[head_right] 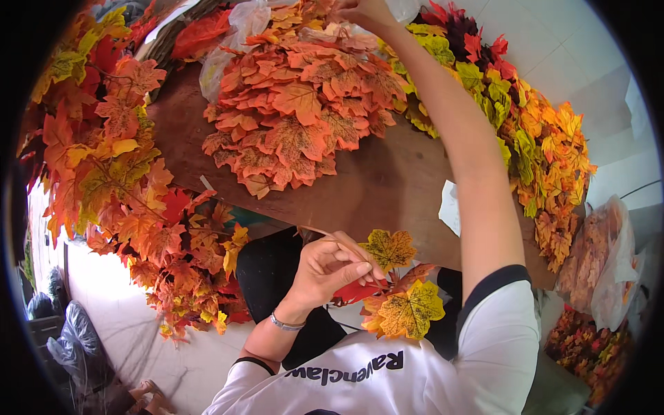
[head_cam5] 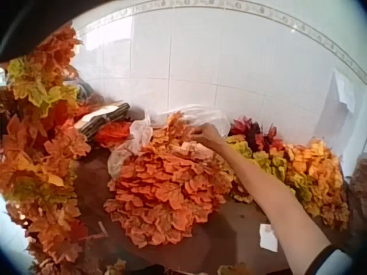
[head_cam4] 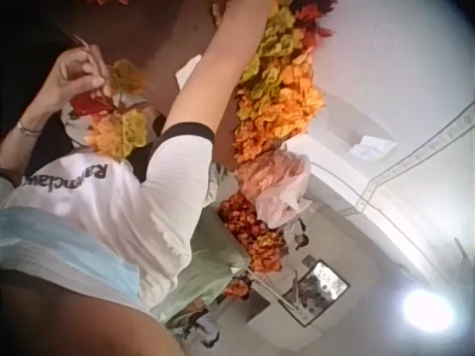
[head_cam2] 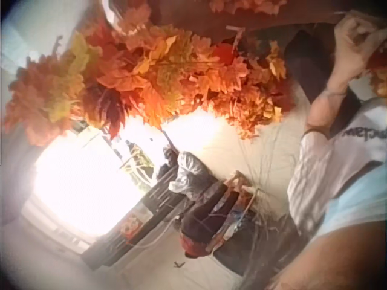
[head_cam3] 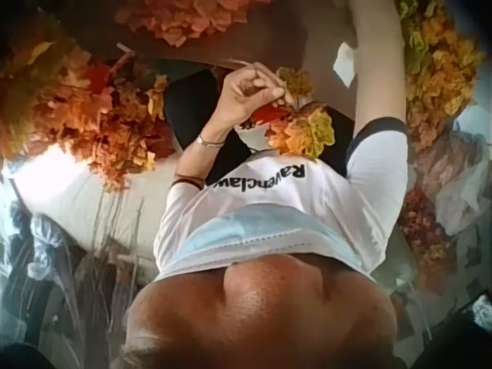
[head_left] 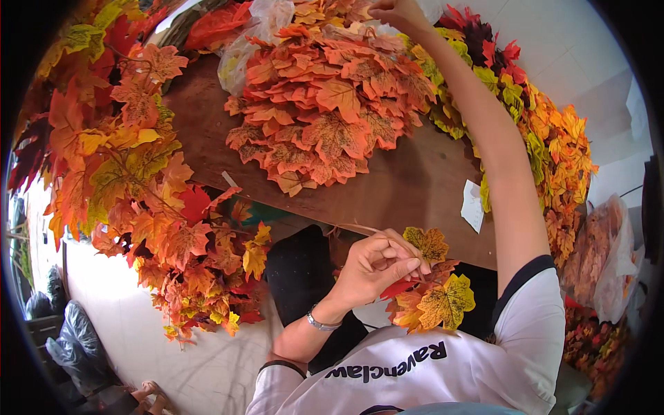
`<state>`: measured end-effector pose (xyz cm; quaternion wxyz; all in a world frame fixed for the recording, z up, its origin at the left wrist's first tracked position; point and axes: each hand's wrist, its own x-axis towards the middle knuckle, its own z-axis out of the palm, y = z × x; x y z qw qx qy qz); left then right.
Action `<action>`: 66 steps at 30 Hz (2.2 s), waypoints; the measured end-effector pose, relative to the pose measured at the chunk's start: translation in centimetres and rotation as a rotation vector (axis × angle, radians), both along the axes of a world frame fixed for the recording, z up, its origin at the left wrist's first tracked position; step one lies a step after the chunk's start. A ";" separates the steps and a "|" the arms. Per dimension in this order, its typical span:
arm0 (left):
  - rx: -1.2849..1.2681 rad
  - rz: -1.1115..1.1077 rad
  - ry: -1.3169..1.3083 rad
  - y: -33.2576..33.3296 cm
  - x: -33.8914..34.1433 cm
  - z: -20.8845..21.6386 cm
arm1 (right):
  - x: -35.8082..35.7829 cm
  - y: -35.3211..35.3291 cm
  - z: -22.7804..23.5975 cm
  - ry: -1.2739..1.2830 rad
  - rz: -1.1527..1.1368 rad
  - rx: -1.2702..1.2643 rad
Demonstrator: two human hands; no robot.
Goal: Assembling artificial maple leaves onto plastic stems to create artificial branches.
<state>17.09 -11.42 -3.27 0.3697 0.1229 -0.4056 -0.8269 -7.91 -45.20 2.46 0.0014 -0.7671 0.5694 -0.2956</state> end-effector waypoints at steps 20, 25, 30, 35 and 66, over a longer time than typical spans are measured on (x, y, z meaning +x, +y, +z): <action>-0.075 0.019 -0.108 1.5 -3.0 -0.3 | -2.4 15.8 -5.2 -0.474 -0.258 0.237; -0.079 0.011 -0.133 1.8 -3.2 -0.3 | -1.4 16.7 -5.5 -0.698 -0.051 -0.150; -0.078 0.006 -0.107 2.0 -3.4 -0.4 | -0.6 20.5 -3.3 -0.699 -0.029 -0.270; -0.088 0.000 -0.106 2.1 -3.1 -0.5 | -0.7 28.7 -4.8 -1.083 -0.244 0.084; -0.108 0.024 -0.215 3.3 -4.0 -0.2 | 5.2 38.0 -9.1 -1.428 -0.096 0.667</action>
